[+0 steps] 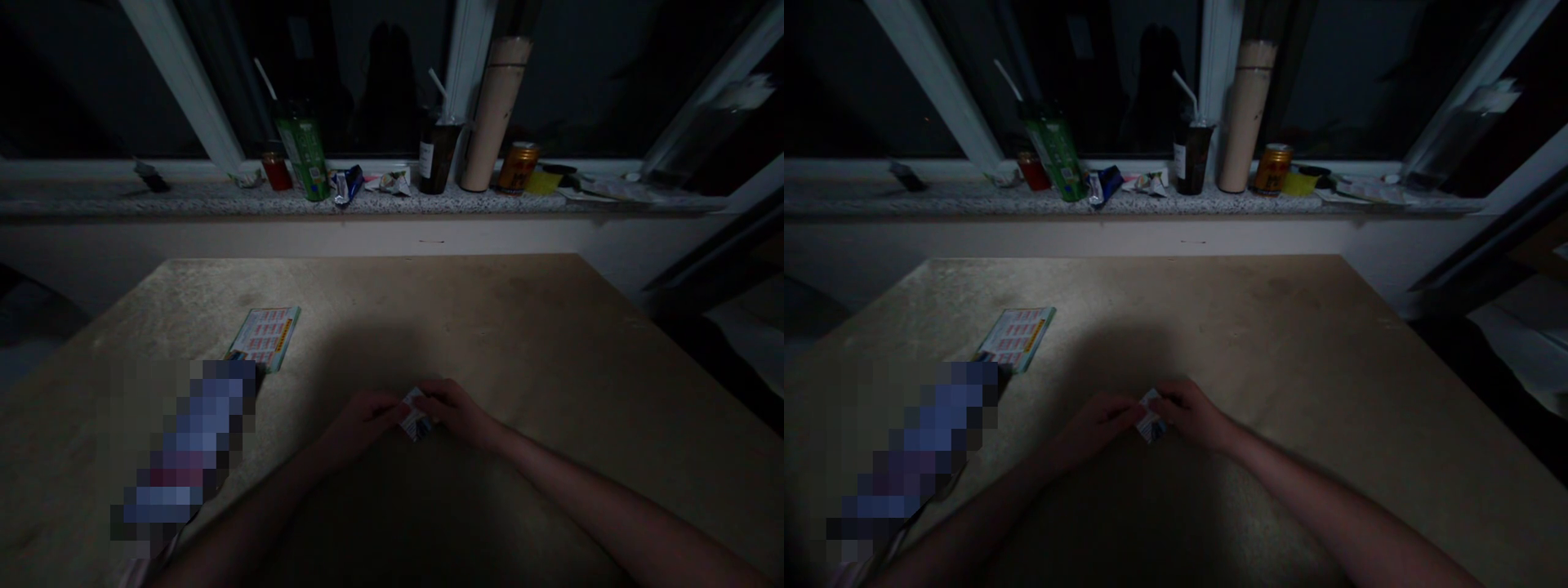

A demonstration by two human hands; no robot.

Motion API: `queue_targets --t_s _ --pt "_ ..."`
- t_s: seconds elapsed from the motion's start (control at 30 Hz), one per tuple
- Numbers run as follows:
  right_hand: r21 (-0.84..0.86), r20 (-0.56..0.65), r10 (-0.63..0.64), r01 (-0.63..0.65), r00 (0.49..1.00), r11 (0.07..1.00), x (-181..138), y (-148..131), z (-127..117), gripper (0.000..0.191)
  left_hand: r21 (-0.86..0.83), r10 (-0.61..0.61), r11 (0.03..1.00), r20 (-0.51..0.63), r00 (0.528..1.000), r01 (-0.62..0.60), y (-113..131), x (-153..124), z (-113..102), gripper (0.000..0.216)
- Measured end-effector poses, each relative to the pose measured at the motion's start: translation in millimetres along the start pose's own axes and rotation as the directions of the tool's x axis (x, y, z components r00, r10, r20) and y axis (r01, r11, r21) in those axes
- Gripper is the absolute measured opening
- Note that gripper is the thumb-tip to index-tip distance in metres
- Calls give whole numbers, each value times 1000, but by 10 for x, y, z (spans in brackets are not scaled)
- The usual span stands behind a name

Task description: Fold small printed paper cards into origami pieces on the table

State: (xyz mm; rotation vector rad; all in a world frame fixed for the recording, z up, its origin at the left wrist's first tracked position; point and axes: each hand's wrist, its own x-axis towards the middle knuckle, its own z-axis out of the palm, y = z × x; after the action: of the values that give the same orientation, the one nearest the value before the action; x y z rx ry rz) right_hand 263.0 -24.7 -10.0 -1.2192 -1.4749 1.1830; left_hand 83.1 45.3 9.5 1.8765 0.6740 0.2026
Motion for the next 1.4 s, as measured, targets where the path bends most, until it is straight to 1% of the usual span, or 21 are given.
queue_targets --t_s 0.27,0.47,0.57,0.67,0.8,0.9,1.0,1.17,1.3,1.4 --pt "-136 3 -35 35 999 990 8 -35 9 45 12 -9 1000 11 1000 8 32 -11 25 38" --pt "-184 -86 -20 4 996 983 18 -12 40 44 -16 -48 999 15 999 48 31 -7 68 25" --pt "-170 -91 -11 -5 996 985 19 -8 43 44 -24 -67 997 13 998 67 34 0 82 25" --pt "-132 -59 -5 -3 998 991 15 -22 36 44 -45 -69 997 31 997 70 46 2 74 25" --pt "-16 64 47 -46 997 999 8 -52 20 38 -57 -75 995 51 996 78 55 0 49 19" --pt "22 128 8 -11 992 1000 -3 -71 3 35 -64 -85 994 56 995 88 47 0 40 19" --pt "28 128 -36 32 991 999 -14 -76 1 33 -68 -94 993 54 994 98 35 3 38 22" --pt "-8 74 11 -11 997 1000 -8 -23 33 35 -66 -88 994 33 996 90 24 15 44 18" --pt "-2 47 25 -25 999 1000 -2 40 32 41 -70 -87 994 21 996 88 20 11 60 20" --pt "12 15 38 -39 999 999 -3 35 23 42 -87 -76 993 30 997 79 20 5 66 19"
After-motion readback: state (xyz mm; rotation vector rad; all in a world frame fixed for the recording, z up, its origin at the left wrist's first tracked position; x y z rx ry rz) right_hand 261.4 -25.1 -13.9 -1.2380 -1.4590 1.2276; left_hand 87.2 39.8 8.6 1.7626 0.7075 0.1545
